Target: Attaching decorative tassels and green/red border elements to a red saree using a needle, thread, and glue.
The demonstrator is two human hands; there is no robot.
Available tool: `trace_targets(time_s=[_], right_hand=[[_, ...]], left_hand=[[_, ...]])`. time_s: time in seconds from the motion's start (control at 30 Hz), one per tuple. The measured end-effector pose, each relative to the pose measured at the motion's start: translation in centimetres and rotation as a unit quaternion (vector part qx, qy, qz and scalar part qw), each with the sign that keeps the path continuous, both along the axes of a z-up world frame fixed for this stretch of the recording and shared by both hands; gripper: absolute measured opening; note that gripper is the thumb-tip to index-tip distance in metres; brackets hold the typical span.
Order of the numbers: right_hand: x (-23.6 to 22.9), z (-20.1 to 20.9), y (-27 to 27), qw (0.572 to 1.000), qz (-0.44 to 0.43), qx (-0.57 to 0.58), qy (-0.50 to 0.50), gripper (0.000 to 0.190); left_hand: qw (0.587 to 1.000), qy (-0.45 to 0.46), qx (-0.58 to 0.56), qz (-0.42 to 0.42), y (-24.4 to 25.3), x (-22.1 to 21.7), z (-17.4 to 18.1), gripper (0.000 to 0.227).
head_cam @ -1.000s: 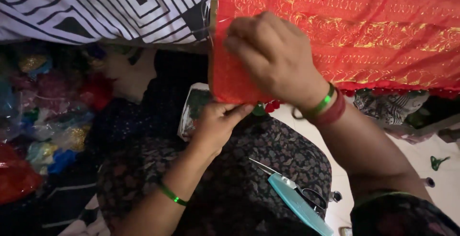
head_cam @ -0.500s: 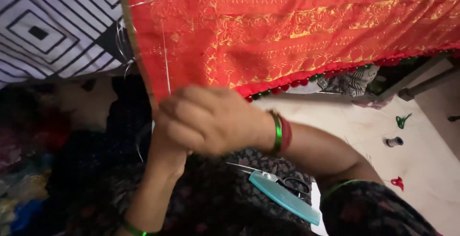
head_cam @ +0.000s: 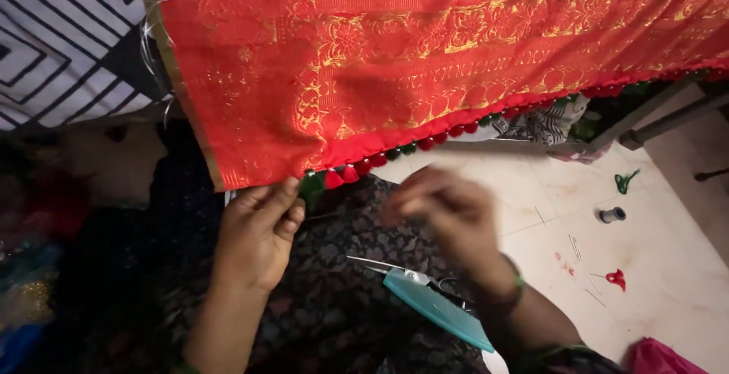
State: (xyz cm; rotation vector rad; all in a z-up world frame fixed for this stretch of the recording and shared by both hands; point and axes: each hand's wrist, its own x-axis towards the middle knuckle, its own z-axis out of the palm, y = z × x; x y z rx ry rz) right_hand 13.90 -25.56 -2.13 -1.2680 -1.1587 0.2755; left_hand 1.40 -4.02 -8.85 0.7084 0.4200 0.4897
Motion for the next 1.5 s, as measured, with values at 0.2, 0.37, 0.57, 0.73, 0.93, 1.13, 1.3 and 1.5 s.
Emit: trace_targets(time_s=[0.2,0.37,0.57,0.73,0.93,1.13,1.3,1.5], right_hand=[[3.6,1.2,-3.5,0.965,-0.061,0.208,0.149,0.011],[2.6,1.9,-2.3,0.95,-0.047,0.256,0.176,0.012],[-2.3,0.8,1.7,0.996,-0.04,0.076,0.012,0.007],[-5.8,0.9,4.3,0.987,-0.068,-0.066,-0.129,0.016],[-6.0,-1.3,4.5,0.991,-0.064,-0.095,-0.062,0.019],[-6.1,-1.7,4.0,0.992,-0.062,-0.086,-0.063,0.022],[-6.5,-1.9,4.2,0.994,-0.046,-0.087,-0.039,0.019],[-6.1,-3.0,3.6,0.992,-0.05,-0.111,0.015,0.018]], left_hand=[[0.999,-0.033,-0.034,-0.01,0.6,0.0,-1.0,0.003],[1.0,-0.021,-0.022,-0.002,0.0,-0.4,0.5,0.003],[0.999,0.003,0.05,-0.008,-1.0,-0.6,1.6,0.007],[0.997,0.001,0.069,-0.015,-1.0,-0.5,-0.5,0.011],[0.999,0.004,0.046,-0.019,-1.0,-0.8,0.2,0.01],[0.998,-0.011,0.065,-0.015,-1.3,-0.7,0.5,0.01],[0.998,-0.014,0.065,-0.012,-1.8,-0.7,0.8,0.008],[0.997,-0.03,0.074,-0.018,-1.6,-0.4,0.7,0.012]])
